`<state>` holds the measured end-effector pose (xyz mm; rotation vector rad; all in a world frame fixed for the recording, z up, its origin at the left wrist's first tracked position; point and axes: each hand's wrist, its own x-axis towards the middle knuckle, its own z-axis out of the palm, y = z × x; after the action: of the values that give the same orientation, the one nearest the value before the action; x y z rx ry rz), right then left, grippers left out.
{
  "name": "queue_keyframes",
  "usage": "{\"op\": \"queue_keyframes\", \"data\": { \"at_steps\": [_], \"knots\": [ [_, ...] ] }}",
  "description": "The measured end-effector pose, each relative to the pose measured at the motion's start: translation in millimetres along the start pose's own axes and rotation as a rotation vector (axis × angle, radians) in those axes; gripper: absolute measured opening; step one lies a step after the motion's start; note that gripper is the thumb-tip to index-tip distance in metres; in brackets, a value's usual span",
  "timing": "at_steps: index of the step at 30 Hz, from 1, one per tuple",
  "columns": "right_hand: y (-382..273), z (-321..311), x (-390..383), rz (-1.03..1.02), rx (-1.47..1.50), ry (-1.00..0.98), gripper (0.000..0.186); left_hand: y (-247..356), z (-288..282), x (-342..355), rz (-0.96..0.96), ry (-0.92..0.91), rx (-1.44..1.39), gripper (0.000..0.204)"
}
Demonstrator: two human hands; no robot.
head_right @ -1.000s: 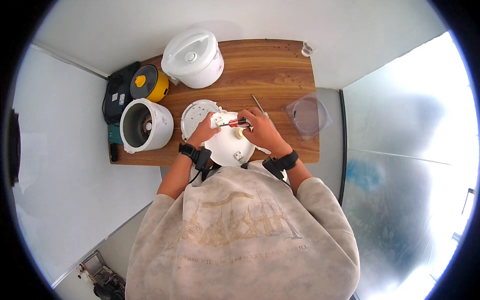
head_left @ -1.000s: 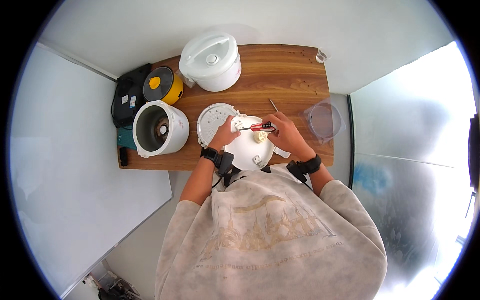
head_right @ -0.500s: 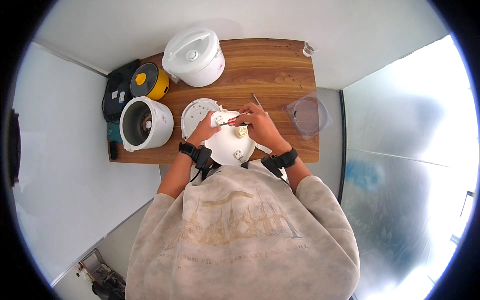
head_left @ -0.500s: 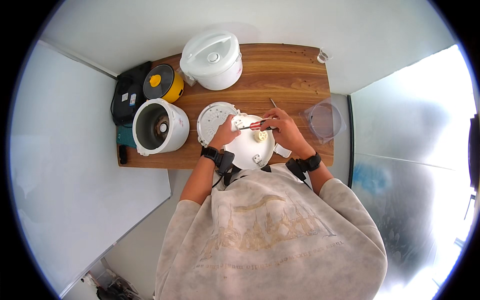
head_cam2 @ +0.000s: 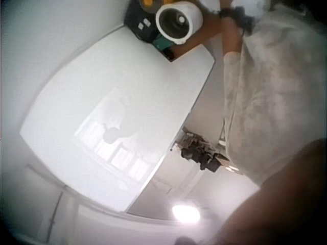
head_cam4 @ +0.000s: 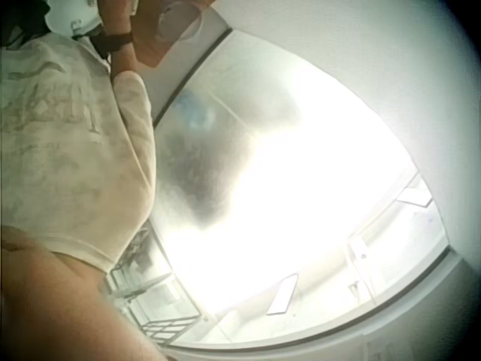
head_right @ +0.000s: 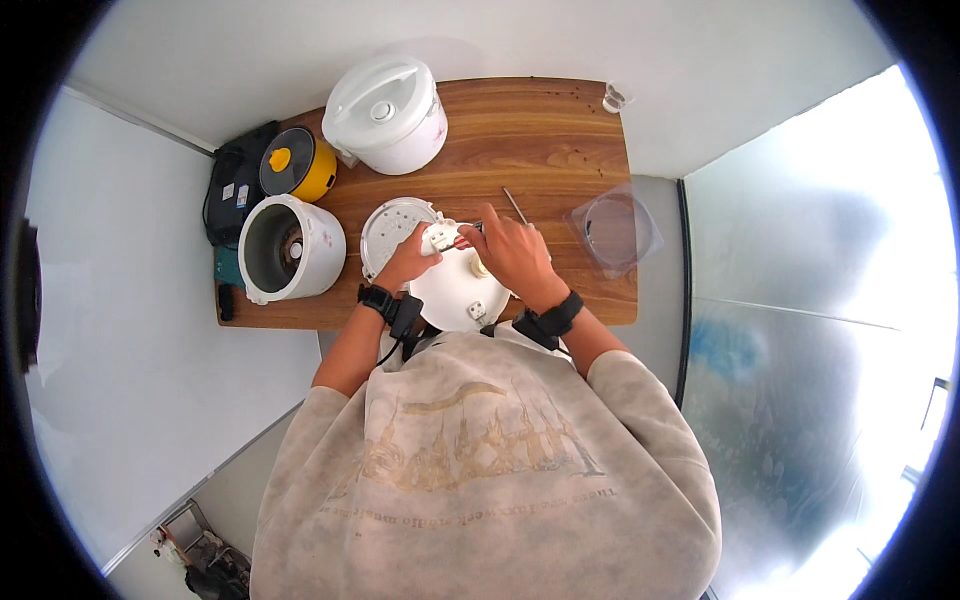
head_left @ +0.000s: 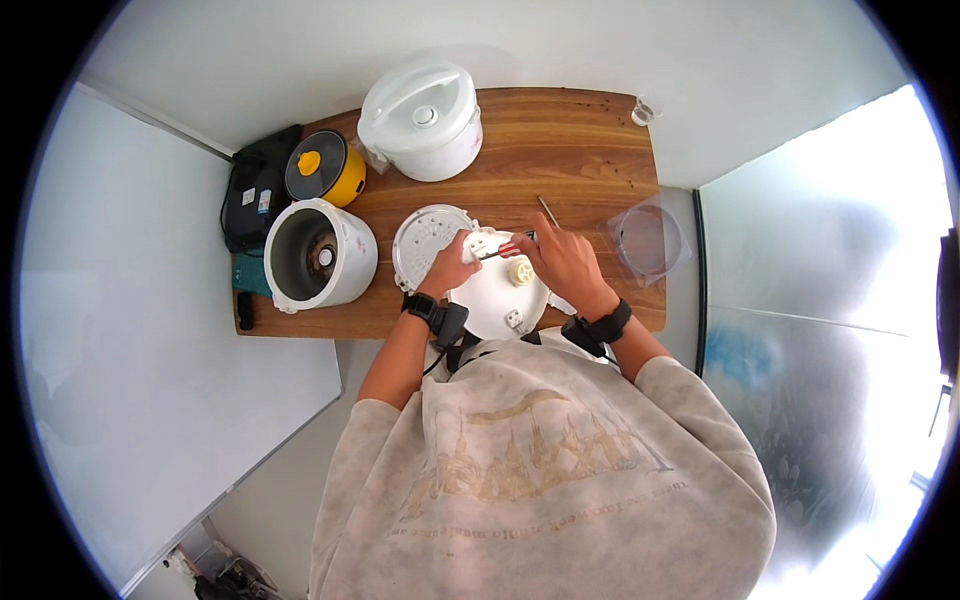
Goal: The person uses a screwdriver to remove screws from a white plastic appliance lid and then from a small white plastic component. The person places the removed screws on a plate and continues to manipulate the components on the table.
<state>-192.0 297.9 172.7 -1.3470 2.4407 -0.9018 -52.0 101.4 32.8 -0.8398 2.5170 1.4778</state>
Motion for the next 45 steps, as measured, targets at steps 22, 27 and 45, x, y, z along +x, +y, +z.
{"op": "queue_keyframes", "data": {
  "at_steps": [22,27,45],
  "knots": [
    [1,7,0,0.140,0.060,-0.019,0.042,20,4,2,-0.001,-0.028,0.100,0.063],
    [14,8,4,-0.023,0.179,-0.078,0.037,19,3,0,-0.049,-0.042,0.093,0.062],
    [7,-9,10,0.030,0.308,-0.180,0.036,16,2,-1,-0.045,-0.040,0.101,0.064]
  ]
}}
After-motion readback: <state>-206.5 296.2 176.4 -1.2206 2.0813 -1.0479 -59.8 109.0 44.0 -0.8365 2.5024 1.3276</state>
